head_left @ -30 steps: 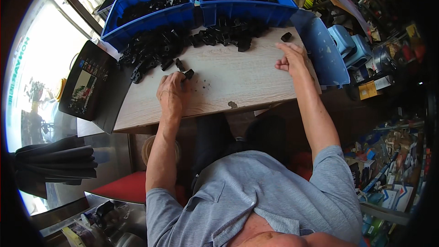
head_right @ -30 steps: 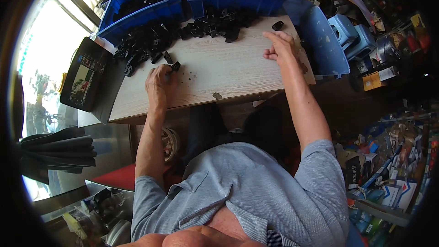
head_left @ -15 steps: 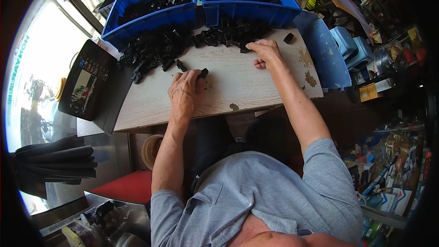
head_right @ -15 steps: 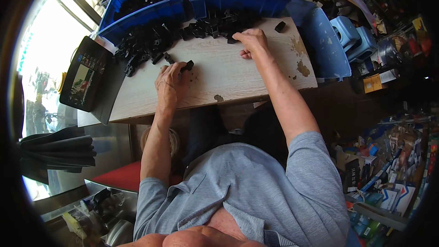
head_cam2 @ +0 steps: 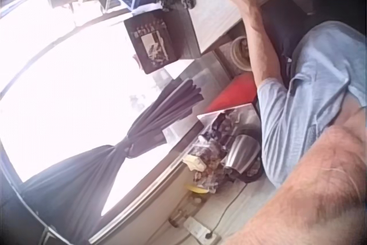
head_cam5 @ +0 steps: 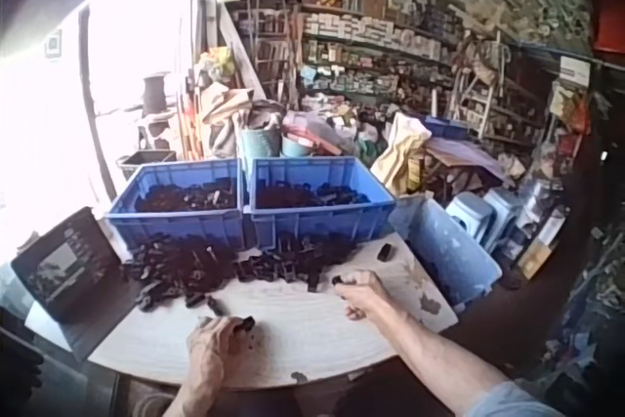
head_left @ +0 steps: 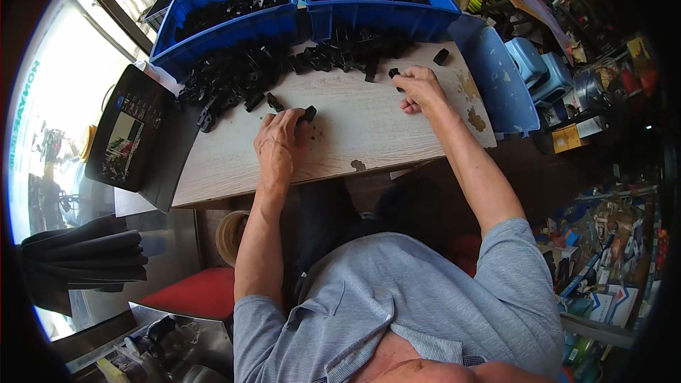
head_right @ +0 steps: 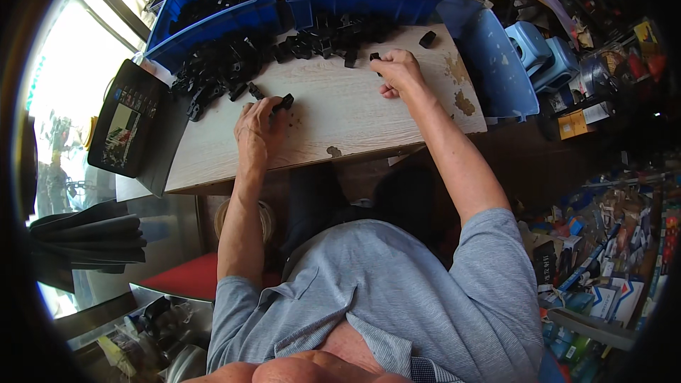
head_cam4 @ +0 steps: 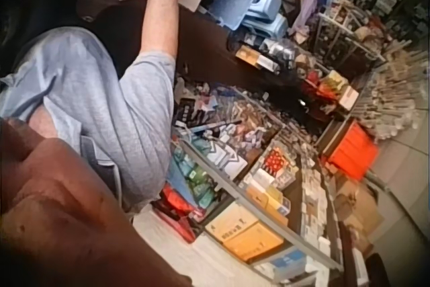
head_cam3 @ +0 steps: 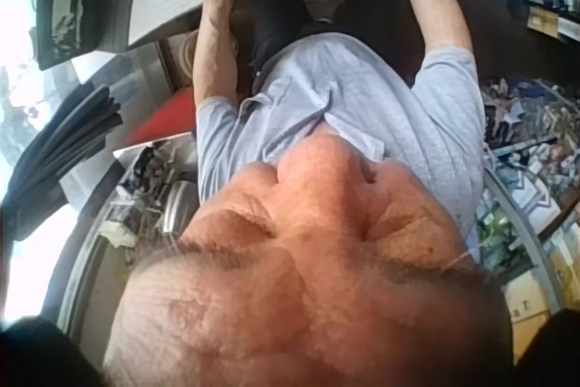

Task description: The recorder is manually assembling small black plastic components at a workbench station.

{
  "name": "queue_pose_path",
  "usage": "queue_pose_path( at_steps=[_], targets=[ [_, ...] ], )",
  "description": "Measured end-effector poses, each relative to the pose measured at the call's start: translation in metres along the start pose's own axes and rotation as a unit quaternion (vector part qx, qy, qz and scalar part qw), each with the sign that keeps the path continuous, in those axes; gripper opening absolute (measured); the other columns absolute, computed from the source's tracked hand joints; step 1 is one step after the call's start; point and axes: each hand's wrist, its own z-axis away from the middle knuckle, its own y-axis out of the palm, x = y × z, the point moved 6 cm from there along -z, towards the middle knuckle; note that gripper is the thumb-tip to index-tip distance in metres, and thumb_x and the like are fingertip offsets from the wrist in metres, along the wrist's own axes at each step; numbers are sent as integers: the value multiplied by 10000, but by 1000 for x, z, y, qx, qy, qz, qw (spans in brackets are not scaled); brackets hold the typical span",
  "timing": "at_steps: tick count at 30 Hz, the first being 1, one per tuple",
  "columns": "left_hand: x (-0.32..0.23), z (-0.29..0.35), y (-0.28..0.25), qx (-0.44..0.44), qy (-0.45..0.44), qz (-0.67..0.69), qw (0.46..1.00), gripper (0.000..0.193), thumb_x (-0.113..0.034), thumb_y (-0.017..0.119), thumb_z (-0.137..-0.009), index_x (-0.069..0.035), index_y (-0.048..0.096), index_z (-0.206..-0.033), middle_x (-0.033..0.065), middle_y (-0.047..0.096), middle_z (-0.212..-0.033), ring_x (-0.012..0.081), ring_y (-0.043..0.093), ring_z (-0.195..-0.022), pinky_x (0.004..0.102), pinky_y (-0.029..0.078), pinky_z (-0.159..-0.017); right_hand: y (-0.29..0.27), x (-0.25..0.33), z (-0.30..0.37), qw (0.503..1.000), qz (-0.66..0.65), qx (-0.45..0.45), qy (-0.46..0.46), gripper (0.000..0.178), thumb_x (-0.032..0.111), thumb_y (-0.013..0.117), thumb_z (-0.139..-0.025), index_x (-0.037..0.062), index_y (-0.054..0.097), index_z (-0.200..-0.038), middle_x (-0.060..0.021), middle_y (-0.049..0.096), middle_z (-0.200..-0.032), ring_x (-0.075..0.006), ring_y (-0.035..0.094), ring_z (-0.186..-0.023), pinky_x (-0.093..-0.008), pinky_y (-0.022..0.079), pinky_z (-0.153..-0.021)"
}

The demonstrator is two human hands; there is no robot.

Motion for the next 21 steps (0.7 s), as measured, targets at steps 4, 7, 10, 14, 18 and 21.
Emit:
queue_pose_path(
  at_steps=[4,7,10,14,18,21],
  targets=[
    [3,4,0,1,-2,-3,1000,220,-94,724,-816,-114,685,-1032,69,708,-890,307,627,-834,409,516,-772,3,-4,0,999,15,-15,-31,237,177,710,-848,59,671,-1050,-22,534,-604,-156,610,-504,-304,519,-464],
    [5,8,0,-4,6,-6,1000,212,-95,719,-822,-115,685,-1030,72,709,-893,308,627,-840,411,515,-786,7,-8,0,1000,-9,22,-1,302,186,710,-851,49,659,-1115,-23,537,-597,-161,623,-513,-301,532,-470],
    [5,9,-3,-10,14,-11,1000,205,-99,714,-832,-110,684,-1034,77,710,-887,314,632,-817,407,512,-803,6,-8,9,998,-9,52,16,338,189,697,-863,41,646,-1162,-21,526,-574,-166,631,-516,-303,543,-473],
    [6,9,-2,-13,17,2,1000,201,-105,714,-838,-108,681,-1036,82,709,-880,324,636,-789,403,510,-811,2,-10,21,998,-36,46,4,236,176,678,-866,59,667,-1070,-40,559,-639,-173,632,-510,-302,548,-453],
    [-1,5,0,-18,39,11,999,198,-107,716,-839,-107,679,-1034,86,709,-879,328,638,-775,400,508,-811,-10,-16,21,997,-70,15,-7,224,177,684,-869,68,659,-1062,-35,549,-626,-175,633,-510,-304,542,-448],
    [-2,6,1,-16,35,11,999,199,-103,716,-838,-108,679,-1033,86,710,-883,327,638,-789,402,511,-802,-11,-14,24,998,-60,6,-10,282,188,718,-872,49,648,-1107,-32,559,-621,-157,623,-507,-297,530,-443]
  ],
)
